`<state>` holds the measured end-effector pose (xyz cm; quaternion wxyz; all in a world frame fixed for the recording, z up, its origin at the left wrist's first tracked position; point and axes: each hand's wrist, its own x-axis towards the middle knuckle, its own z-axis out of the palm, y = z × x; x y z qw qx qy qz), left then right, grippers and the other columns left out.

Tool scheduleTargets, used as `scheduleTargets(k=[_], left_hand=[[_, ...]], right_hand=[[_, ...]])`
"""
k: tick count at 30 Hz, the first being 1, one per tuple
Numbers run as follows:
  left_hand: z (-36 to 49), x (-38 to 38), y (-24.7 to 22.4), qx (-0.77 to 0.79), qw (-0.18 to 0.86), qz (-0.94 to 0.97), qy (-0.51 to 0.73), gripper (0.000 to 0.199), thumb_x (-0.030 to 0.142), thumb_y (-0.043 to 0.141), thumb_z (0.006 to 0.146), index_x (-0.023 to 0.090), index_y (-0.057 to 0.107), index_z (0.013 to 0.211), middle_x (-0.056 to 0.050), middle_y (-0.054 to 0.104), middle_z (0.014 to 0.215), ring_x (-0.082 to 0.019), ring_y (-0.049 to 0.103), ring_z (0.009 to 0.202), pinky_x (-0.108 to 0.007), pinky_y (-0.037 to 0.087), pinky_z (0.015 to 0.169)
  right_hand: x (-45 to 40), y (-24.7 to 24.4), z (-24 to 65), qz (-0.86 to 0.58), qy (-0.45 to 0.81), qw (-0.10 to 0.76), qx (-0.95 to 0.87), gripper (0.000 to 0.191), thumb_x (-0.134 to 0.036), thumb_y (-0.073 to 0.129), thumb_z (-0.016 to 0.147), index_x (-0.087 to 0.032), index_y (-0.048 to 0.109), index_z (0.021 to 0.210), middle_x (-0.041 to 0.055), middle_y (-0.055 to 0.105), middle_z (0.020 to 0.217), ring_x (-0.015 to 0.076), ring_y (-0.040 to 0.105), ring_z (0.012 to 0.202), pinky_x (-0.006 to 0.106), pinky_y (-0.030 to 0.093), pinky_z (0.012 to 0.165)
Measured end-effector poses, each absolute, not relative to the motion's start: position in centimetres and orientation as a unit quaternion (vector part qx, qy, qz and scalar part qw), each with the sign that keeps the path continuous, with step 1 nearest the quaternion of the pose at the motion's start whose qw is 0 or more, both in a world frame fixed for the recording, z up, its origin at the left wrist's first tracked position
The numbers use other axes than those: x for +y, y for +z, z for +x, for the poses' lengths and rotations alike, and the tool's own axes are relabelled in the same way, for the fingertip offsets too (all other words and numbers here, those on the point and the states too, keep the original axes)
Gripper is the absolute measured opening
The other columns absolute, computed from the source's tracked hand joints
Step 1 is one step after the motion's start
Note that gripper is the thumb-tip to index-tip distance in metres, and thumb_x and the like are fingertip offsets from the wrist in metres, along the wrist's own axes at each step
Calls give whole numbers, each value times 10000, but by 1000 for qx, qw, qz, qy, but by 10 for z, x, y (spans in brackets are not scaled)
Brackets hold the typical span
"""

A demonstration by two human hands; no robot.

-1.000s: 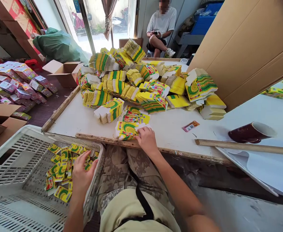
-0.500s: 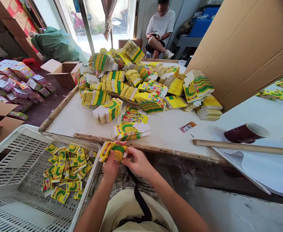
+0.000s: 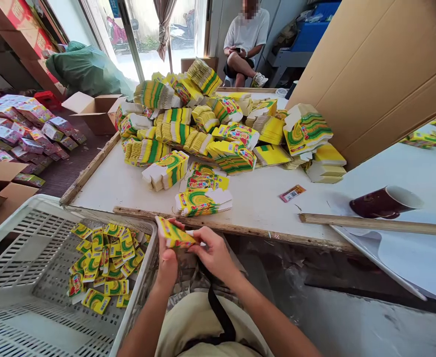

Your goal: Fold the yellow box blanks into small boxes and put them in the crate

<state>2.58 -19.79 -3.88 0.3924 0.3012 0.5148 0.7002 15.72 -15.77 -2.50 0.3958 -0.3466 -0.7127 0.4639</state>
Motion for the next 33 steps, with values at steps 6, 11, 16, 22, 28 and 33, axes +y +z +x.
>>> scheduleTargets(k=[6, 11, 16, 22, 28, 33], left_hand=[[9, -210, -37, 575, 363, 304, 667, 307, 472, 726, 792, 181, 737, 889, -31, 744, 857, -178, 662, 805, -282, 519, 800], [-27, -217, -12, 525, 429, 455, 577, 852, 805, 461, 782, 183, 556, 1357, -150, 654, 1295, -331, 574, 1235, -459, 402, 1075], [-26, -218, 3, 602, 433, 599, 302, 1036, 587, 828, 598, 225, 381, 1460, -146, 549, 1422, -356, 523, 1289, -489, 399, 1077], [5, -216, -17, 627, 393, 607, 290, 617, 301, 687, 766, 232, 370, 1291, -68, 660, 1151, -226, 656, 976, -350, 519, 846], [9, -219, -38, 618, 349, 653, 263, 584, 278, 619, 796, 193, 310, 1285, -92, 651, 1031, -258, 657, 931, -398, 520, 807], [19, -226, -49, 648, 346, 601, 314, 731, 383, 732, 749, 212, 278, 1294, -96, 629, 1096, -292, 655, 1015, -452, 526, 845]], right_hand=[[-149, -23, 173, -313, 405, 404, -758, 156, -236, 596, 922, -195, 705, 819, 11, 597, 712, 140, 556, 648, 243, 423, 582], [-141, -14, 188, -308, 155, 367, -864, 206, -168, 526, 952, -220, 726, 952, 53, 672, 841, 200, 570, 835, 333, 459, 766], [-147, -10, 187, -225, 98, 357, -901, 229, -163, 502, 967, -262, 708, 978, 21, 663, 841, 208, 562, 988, 432, 357, 1084], [-151, -30, 180, -419, 411, 448, -674, 632, -524, 583, 897, -213, 449, 1431, 156, 459, 1455, 322, 393, 1368, 538, 321, 1136], [-155, -38, 172, -254, 840, 265, -400, 619, -630, 649, 822, -234, 604, 1295, 107, 622, 1322, 270, 525, 1277, 457, 360, 1113], [-163, -38, 165, -243, 878, 255, -325, 600, -628, 718, 760, -240, 660, 1214, 86, 670, 1252, 245, 567, 1222, 423, 360, 1110]])
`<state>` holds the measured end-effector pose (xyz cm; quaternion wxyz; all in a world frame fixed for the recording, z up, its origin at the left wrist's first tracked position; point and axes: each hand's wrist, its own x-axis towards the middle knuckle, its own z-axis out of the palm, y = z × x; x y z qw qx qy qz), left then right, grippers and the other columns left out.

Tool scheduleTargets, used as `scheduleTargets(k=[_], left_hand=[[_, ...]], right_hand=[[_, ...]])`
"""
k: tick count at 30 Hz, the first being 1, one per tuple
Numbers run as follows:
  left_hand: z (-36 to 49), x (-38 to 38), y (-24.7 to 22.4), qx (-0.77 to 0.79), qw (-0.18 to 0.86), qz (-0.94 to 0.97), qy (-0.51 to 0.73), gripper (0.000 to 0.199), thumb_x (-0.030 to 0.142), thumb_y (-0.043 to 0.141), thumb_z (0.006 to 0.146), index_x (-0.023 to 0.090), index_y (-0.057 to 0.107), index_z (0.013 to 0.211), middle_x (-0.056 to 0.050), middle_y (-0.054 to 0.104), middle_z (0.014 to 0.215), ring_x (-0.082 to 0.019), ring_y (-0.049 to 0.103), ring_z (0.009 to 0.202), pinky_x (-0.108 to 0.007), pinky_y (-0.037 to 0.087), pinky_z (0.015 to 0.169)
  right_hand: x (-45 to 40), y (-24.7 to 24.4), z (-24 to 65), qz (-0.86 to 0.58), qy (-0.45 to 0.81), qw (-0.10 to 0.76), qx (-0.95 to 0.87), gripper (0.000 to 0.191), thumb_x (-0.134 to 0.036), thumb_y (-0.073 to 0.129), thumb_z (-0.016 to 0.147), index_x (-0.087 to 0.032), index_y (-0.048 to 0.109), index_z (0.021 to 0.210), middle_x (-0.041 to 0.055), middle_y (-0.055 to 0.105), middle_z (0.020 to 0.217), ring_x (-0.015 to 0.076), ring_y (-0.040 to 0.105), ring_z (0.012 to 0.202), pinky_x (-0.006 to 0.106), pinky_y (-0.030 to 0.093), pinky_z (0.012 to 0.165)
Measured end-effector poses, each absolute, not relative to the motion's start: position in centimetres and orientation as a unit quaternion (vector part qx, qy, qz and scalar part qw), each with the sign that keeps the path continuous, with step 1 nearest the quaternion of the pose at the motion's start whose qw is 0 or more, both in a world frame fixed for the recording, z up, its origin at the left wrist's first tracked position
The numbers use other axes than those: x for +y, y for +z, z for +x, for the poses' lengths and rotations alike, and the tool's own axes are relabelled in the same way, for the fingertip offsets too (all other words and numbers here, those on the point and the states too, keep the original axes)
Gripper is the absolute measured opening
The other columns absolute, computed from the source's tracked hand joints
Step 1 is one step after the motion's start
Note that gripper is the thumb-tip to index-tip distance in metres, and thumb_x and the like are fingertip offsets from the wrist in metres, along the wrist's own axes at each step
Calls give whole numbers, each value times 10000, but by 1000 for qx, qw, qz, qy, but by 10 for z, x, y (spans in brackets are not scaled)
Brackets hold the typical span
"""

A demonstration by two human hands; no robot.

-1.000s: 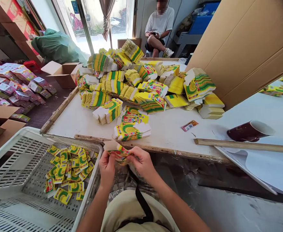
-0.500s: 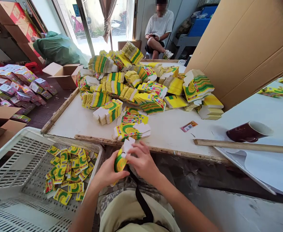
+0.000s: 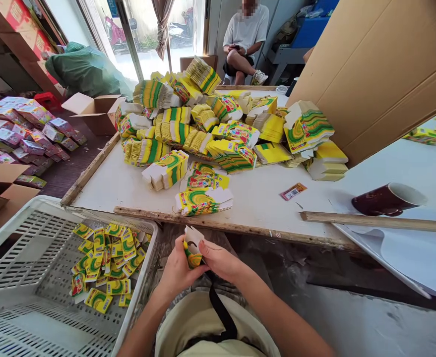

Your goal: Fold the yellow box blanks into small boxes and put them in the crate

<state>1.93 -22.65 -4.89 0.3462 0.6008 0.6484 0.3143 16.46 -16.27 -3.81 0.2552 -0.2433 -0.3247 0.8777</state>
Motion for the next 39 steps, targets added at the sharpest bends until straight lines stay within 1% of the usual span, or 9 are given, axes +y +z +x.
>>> scheduleTargets(k=[4, 7, 13, 18, 23, 26, 30, 34, 39], left_hand=[[20, -231, -56, 634, 254, 639, 354, 769, 310, 680, 787, 222, 210, 1389, -129, 595, 1190, -278, 657, 1027, -428, 534, 832], [15, -232, -56, 585, 188, 702, 359, 692, 185, 620, 771, 244, 283, 1373, -106, 579, 1164, -247, 651, 990, -383, 535, 807], [10, -234, -47, 565, 246, 713, 335, 513, 107, 573, 692, 249, 373, 1143, -23, 531, 992, -177, 598, 812, -313, 507, 706], [13, -227, -49, 572, 355, 656, 342, 605, 156, 595, 680, 218, 346, 1229, -39, 556, 1012, -181, 615, 771, -325, 515, 688], [21, -223, -49, 650, 256, 623, 352, 607, 161, 608, 711, 201, 352, 1260, -101, 554, 1131, -239, 631, 938, -414, 531, 804], [15, -225, -44, 673, 195, 625, 344, 494, 192, 640, 740, 205, 454, 1198, -99, 582, 1133, -268, 616, 1036, -442, 517, 875], [-2, -226, -35, 652, 230, 638, 339, 445, 276, 694, 749, 205, 525, 1154, -83, 650, 1061, -248, 658, 955, -382, 546, 816], [-12, -223, -27, 647, 275, 636, 318, 473, 303, 722, 736, 213, 568, 1174, -80, 687, 1098, -239, 676, 954, -362, 552, 818], [-8, -221, -20, 638, 279, 646, 312, 486, 324, 742, 715, 206, 591, 1162, -71, 714, 1076, -232, 691, 926, -343, 558, 801]], right_hand=[[-160, -39, 162, -267, 884, 244, -295, 524, -533, 836, 662, -191, 727, 1043, 101, 735, 1064, 260, 660, 1042, 422, 449, 1011], [-161, -43, 162, -252, 887, 218, -318, 519, -528, 846, 646, -172, 732, 1006, 104, 738, 1021, 258, 673, 1002, 415, 476, 966], [-172, -54, 162, -261, 810, 262, -455, 830, -710, 711, 695, -213, 560, 1342, 158, 582, 1378, 299, 541, 1280, 487, 376, 1108], [-176, -51, 162, -268, 586, 274, -714, 795, -288, 684, 844, -193, 307, 1538, 166, 288, 1600, 291, 301, 1469, 495, 268, 1195], [-164, -54, 162, -316, 494, 332, -739, 627, -38, 442, 866, -262, 477, 1451, 96, 461, 1517, 215, 428, 1407, 448, 354, 1172], [-155, -53, 169, -328, 456, 346, -752, 619, -104, 489, 907, -247, 392, 1501, 122, 416, 1543, 245, 387, 1432, 450, 383, 1148], [-151, -46, 183, -271, 399, 222, -847, 556, -249, 588, 932, -182, 437, 1463, 223, 231, 1606, 312, 501, 1343, 427, 481, 1044], [-144, -37, 194, -262, 377, 232, -857, 278, -243, 531, 966, -189, 659, 1208, 196, 439, 1502, 264, 588, 1246, 389, 506, 1000], [-137, -29, 195, -247, 404, 255, -843, 204, -295, 627, 917, -199, 723, 1069, 137, 591, 1310, 237, 608, 1186, 370, 499, 995]])
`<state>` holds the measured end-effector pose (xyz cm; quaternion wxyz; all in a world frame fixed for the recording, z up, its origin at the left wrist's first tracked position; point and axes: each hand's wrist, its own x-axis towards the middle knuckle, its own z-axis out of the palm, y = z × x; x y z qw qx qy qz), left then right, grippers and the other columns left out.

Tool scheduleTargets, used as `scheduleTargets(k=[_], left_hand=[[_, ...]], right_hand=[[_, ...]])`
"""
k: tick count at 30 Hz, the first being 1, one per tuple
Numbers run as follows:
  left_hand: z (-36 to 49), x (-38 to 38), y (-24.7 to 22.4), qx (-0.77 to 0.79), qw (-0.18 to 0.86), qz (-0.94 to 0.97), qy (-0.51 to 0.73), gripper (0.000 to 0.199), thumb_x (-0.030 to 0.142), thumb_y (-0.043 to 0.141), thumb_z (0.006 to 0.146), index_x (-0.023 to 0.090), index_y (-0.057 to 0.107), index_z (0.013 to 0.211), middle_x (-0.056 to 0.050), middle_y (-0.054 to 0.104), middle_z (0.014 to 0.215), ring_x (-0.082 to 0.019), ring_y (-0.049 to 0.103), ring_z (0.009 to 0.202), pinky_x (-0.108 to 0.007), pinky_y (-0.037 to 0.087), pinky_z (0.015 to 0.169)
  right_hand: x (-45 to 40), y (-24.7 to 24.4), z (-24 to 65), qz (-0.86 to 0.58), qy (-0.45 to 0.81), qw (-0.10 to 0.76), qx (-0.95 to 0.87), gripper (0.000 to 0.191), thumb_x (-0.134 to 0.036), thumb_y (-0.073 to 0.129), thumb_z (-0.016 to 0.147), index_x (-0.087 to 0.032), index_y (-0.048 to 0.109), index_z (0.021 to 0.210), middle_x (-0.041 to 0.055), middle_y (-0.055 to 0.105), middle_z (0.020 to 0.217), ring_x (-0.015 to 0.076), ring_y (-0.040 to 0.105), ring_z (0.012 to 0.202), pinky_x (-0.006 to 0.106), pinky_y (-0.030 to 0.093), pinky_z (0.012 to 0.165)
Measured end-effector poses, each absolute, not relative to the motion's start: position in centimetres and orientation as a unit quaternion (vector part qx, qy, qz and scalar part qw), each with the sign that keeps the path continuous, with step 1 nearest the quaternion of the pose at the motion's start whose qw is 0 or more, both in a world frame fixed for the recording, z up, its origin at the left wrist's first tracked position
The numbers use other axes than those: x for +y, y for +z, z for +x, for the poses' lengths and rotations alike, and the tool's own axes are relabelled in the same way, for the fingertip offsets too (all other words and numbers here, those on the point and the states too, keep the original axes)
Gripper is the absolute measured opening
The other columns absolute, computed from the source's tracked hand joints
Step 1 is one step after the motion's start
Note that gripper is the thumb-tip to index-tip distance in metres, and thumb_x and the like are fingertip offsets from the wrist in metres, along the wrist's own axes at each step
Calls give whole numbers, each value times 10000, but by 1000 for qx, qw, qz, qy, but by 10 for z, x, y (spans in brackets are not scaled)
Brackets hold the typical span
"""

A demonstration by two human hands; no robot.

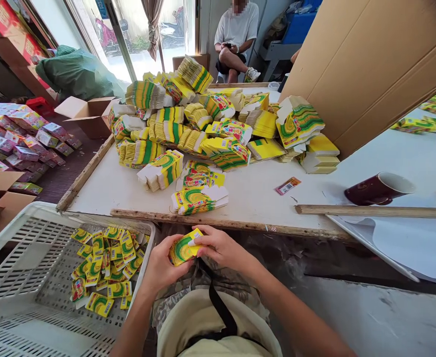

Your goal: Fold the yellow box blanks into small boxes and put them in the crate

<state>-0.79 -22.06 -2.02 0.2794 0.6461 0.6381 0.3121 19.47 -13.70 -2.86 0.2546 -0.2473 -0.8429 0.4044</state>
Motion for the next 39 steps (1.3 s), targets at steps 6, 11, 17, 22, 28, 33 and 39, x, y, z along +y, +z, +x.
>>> scheduleTargets(k=[6, 11, 17, 22, 28, 33, 39], left_hand=[[-16, -225, -25, 649, 217, 662, 306, 494, 307, 715, 735, 203, 566, 1195, -88, 704, 1107, -244, 686, 969, -365, 553, 832], [-30, -230, -23, 651, 216, 667, 291, 492, 351, 724, 734, 217, 581, 1185, -75, 713, 1080, -242, 696, 930, -354, 559, 798], [-26, -221, -22, 632, 211, 687, 289, 493, 340, 724, 740, 221, 572, 1194, -77, 706, 1082, -248, 689, 941, -355, 548, 802], [-23, -221, -26, 641, 213, 672, 303, 193, 312, 596, 871, 223, 649, 1033, -39, 726, 929, -195, 685, 812, -298, 529, 716], [-101, -254, -17, 773, 92, 514, 360, 263, 445, 582, 876, 235, 696, 987, -43, 733, 894, -211, 679, 777, -337, 535, 755], [-153, -269, -23, 842, -68, 460, 272, 480, 543, 557, 814, 159, 680, 1075, -184, 664, 1196, -376, 588, 1162, -559, 394, 1037], [-95, -245, -47, 754, 165, 523, 361, 420, 526, 613, 802, 206, 690, 1063, -108, 715, 1122, -290, 643, 1081, -445, 478, 986]], right_hand=[[-151, -36, 171, -297, 407, 291, -813, 262, -245, 695, 863, -224, 697, 1124, 125, 579, 1333, 235, 599, 1213, 382, 494, 1014], [-141, -29, 172, -243, 391, 241, -854, 197, -266, 608, 928, -194, 695, 1090, 148, 548, 1359, 232, 589, 1216, 360, 500, 997], [-137, -30, 174, -266, 437, 263, -818, 281, -250, 742, 822, -193, 647, 1080, 125, 574, 1287, 238, 582, 1192, 375, 479, 1012], [-155, -42, 157, -317, 442, 267, -795, 664, -240, 767, 776, -202, 446, 1356, 132, 577, 1285, 263, 585, 1184, 415, 494, 994], [-103, -30, 170, -390, 292, 350, -801, 478, -296, 682, 875, -175, 508, 1303, 151, 607, 1252, 287, 556, 1189, 450, 455, 1016], [-60, -34, 181, -515, 135, 231, -814, 175, -192, 668, 866, -156, 649, 1036, 149, 653, 1093, 308, 564, 1028, 431, 447, 884], [-61, -37, 180, -516, 118, 208, -822, 224, -155, 635, 878, -144, 641, 1102, 143, 642, 1064, 293, 539, 998, 389, 411, 850]])
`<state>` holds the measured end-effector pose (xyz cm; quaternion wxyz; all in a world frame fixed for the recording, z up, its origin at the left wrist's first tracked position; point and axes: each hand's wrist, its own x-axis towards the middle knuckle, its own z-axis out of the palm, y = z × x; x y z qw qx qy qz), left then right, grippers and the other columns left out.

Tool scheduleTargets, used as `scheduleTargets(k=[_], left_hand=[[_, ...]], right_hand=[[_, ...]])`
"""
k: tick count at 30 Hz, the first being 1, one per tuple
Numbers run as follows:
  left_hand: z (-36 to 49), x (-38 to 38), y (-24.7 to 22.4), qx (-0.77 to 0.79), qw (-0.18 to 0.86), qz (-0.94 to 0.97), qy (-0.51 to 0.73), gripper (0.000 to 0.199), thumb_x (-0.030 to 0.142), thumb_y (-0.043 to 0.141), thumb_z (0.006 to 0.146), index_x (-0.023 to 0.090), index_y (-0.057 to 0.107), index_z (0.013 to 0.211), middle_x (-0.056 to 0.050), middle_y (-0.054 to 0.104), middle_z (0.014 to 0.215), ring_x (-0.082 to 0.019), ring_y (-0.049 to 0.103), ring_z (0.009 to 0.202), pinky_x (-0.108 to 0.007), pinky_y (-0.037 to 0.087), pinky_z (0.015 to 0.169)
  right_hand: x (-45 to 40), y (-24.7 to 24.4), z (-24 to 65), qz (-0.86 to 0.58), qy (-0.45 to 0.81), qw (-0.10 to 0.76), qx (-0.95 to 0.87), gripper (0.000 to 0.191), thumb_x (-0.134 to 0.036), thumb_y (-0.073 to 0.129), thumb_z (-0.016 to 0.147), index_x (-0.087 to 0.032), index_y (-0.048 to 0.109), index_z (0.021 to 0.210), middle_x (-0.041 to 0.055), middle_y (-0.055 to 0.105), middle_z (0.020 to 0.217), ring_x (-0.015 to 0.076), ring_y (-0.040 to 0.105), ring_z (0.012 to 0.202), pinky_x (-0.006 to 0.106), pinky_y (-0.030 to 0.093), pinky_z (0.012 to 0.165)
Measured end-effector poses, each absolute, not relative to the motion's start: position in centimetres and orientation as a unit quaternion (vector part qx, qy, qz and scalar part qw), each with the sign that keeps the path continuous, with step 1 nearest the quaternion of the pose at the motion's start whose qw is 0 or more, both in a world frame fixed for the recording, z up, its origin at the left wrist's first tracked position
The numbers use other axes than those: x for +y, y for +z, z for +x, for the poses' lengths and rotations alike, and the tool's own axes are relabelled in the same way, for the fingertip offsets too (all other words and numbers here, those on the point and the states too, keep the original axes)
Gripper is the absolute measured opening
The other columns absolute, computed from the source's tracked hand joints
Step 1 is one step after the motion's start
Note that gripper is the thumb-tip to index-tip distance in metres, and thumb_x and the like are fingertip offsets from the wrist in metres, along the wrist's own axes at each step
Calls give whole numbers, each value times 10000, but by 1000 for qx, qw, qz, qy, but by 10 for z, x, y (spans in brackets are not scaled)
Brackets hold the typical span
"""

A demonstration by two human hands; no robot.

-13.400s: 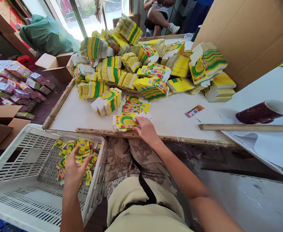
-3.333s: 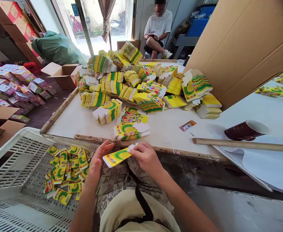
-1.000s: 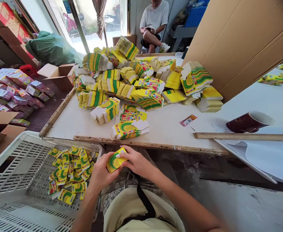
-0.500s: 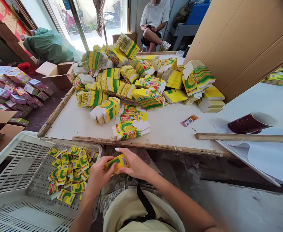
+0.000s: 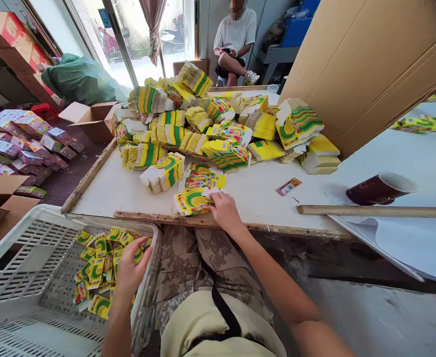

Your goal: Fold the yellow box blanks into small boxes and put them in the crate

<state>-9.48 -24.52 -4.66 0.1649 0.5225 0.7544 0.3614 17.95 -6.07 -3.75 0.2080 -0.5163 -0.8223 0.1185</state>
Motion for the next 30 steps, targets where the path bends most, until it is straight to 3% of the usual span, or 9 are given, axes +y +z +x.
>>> scheduleTargets(k=[3, 10, 14, 18, 21, 27, 30], left_hand=[[-58, -226, -45, 700, 257, 552, 373, 355, 470, 625, 833, 231, 692, 1088, -80, 719, 1114, -257, 653, 1056, -419, 494, 965], [3, -198, -38, 603, 441, 533, 397, 299, 384, 644, 849, 222, 686, 1097, -87, 728, 1113, -238, 678, 1013, -392, 528, 917], [21, -192, -42, 561, 517, 479, 435, 375, 400, 694, 817, 202, 661, 1133, -103, 732, 1059, -237, 686, 975, -386, 544, 882], [33, -180, -42, 519, 516, 388, 559, 541, 430, 786, 733, 222, 600, 1197, -114, 686, 1179, -242, 668, 1049, -379, 540, 903], [40, -163, -36, 492, 489, 331, 640, 509, 457, 780, 741, 233, 611, 1165, -97, 675, 1216, -246, 628, 1157, -379, 504, 983], [43, -140, -31, 504, 502, 272, 648, 377, 441, 795, 720, 154, 709, 949, -56, 744, 883, -199, 712, 803, -336, 585, 772], [40, -141, -31, 508, 490, 252, 662, 359, 442, 813, 692, 148, 704, 868, -29, 738, 787, -171, 704, 686, -302, 589, 684]], right_hand=[[-59, -32, 179, -505, 115, 188, -835, 308, -152, 666, 859, -160, 635, 1165, 141, 633, 1092, 294, 533, 1017, 378, 405, 857], [-56, -23, 176, -520, 110, 185, -827, 232, -209, 727, 828, -151, 636, 1033, 127, 637, 1033, 291, 544, 991, 366, 416, 842], [-65, -16, 178, -539, 108, 209, -809, 201, -220, 711, 843, -145, 596, 991, 116, 640, 1013, 278, 551, 955, 356, 417, 826], [-80, -10, 178, -514, 118, 244, -814, 56, -213, 615, 905, -172, 578, 912, 91, 652, 926, 267, 555, 901, 344, 405, 775], [-87, -15, 173, -483, 130, 239, -832, 42, -143, 555, 909, -173, 583, 916, 92, 665, 911, 264, 555, 877, 343, 401, 754], [-90, -24, 168, -439, 140, 230, -857, 162, -36, 522, 838, -190, 574, 832, 92, 652, 901, 263, 547, 878, 336, 419, 758], [-96, -20, 171, -438, 154, 271, -843, 146, -62, 538, 853, -186, 572, 923, 97, 630, 966, 262, 545, 934, 340, 448, 807]])
